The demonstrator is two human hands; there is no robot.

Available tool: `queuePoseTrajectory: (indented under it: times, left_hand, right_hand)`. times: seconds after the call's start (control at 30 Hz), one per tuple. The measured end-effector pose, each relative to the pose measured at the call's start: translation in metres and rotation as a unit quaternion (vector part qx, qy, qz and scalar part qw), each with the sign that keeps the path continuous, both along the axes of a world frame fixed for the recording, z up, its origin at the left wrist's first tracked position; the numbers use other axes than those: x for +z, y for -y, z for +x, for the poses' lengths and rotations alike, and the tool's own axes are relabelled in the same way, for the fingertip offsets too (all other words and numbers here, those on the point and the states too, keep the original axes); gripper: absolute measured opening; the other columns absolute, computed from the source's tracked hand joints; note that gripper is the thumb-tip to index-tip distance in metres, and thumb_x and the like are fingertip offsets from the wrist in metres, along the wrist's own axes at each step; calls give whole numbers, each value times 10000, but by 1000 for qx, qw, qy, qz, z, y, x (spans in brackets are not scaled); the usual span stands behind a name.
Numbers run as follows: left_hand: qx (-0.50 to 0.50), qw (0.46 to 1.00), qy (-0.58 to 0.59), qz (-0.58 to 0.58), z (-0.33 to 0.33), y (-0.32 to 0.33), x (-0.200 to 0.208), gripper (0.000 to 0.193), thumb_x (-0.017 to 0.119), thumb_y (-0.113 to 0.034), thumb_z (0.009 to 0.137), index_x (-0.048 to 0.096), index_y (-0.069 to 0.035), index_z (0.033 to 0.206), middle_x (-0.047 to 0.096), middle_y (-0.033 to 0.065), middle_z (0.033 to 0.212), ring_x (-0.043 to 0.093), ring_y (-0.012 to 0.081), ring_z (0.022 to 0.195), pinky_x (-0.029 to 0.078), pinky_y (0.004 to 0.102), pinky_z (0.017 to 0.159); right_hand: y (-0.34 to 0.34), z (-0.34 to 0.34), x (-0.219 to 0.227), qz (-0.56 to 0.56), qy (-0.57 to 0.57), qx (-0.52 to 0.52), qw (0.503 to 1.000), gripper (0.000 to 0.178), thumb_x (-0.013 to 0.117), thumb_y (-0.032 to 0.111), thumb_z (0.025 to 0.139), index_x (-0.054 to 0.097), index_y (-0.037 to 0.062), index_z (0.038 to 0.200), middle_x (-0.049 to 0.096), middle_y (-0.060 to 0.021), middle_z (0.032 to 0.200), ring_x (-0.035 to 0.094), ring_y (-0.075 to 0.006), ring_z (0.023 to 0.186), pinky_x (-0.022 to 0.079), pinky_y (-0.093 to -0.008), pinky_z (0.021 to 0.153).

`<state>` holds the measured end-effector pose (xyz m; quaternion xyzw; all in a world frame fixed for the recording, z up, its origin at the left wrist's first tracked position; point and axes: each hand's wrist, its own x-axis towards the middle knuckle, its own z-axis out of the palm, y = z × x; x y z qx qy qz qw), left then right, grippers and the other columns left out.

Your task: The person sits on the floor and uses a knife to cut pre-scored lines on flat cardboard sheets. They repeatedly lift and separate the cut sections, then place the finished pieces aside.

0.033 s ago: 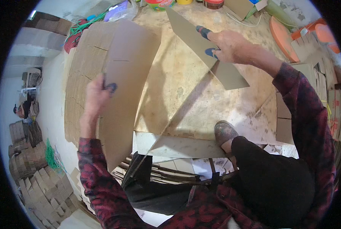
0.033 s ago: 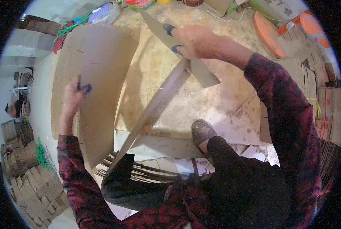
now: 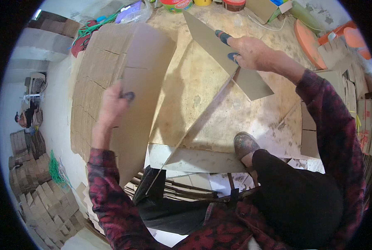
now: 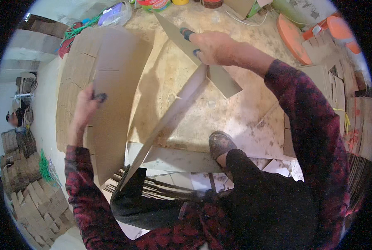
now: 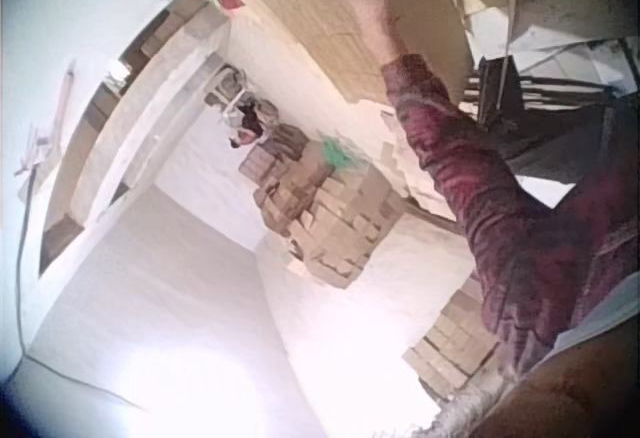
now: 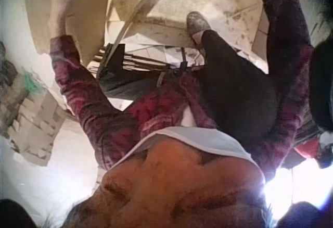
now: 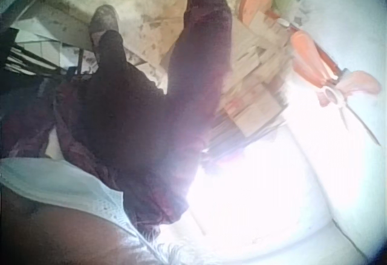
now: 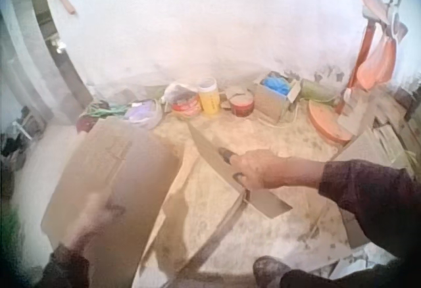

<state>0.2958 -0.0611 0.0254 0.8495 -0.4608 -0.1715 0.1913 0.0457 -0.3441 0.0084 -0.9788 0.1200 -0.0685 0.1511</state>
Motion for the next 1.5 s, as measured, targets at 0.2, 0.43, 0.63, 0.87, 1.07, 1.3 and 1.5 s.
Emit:
queuePoseTrajectory:
  times: [0.2, 0.43, 0.63, 0.87, 1.07, 1.3, 1.5]
  left_hand:
    - [-86, 993, 61, 57, -60, 26, -28, 192, 604, -122, 749, 464, -6, 810, 535, 224, 721, 524, 402, 676, 431, 414, 581]
    - [-138, 984, 111, 0, -95, 44, -42, 134, 542, -63, 735, 460, -12, 827, 569, 217, 763, 550, 421, 741, 434, 487, 619]
    - [-137, 982, 126, -9, -112, 69, -40, 100, 509, -27, 712, 462, -4, 798, 571, 229, 769, 557, 422, 744, 443, 491, 639]
    - [-81, 987, 141, 17, -103, 94, -33, 123, 527, -71, 733, 517, -8, 838, 591, 196, 816, 590, 375, 785, 477, 463, 690]
    - [-125, 986, 102, 40, -116, 105, -24, 130, 532, -79, 732, 520, -2, 835, 598, 195, 816, 595, 368, 789, 477, 461, 702]
    - [-105, 993, 44, -29, -107, 117, -35, 111, 514, -57, 710, 493, 8, 797, 573, 250, 732, 572, 413, 762, 453, 478, 680]
    - [-99, 993, 57, 4, -109, 121, -36, 166, 531, -76, 730, 552, -8, 880, 605, 211, 773, 593, 383, 787, 473, 466, 707]
  right_hand:
    - [-12, -20, 13, 0, 73, 10, 997, 104, 515, 22, 693, 479, -8, 786, 550, -211, 656, 549, -404, 633, 440, -470, 565]
    - [-27, -47, 38, -28, 100, 22, 994, 77, 510, -7, 692, 478, -15, 761, 545, -214, 673, 546, -406, 629, 436, -460, 545]
    - [-12, -69, 34, 0, 129, 5, 992, 57, 486, -41, 705, 480, -18, 756, 536, -213, 708, 541, -405, 665, 423, -451, 552]
    - [-21, -82, 37, 70, 174, -29, 982, 98, 473, -66, 693, 481, -16, 778, 514, -231, 705, 512, -419, 666, 413, -444, 555]
    - [-16, -77, 26, 19, 132, -66, 989, 275, 466, -74, 692, 527, -18, 954, 522, -231, 718, 512, -418, 662, 416, -435, 545]
    - [-62, -69, 56, 65, 51, 58, 995, 414, 456, -81, 662, 486, -26, 1072, 515, -200, 716, 540, -384, 644, 438, -426, 547]
    - [-45, -35, 3, 97, -17, 13, 995, 90, 503, -7, 691, 480, -15, 778, 548, -235, 659, 554, -422, 692, 439, -480, 599]
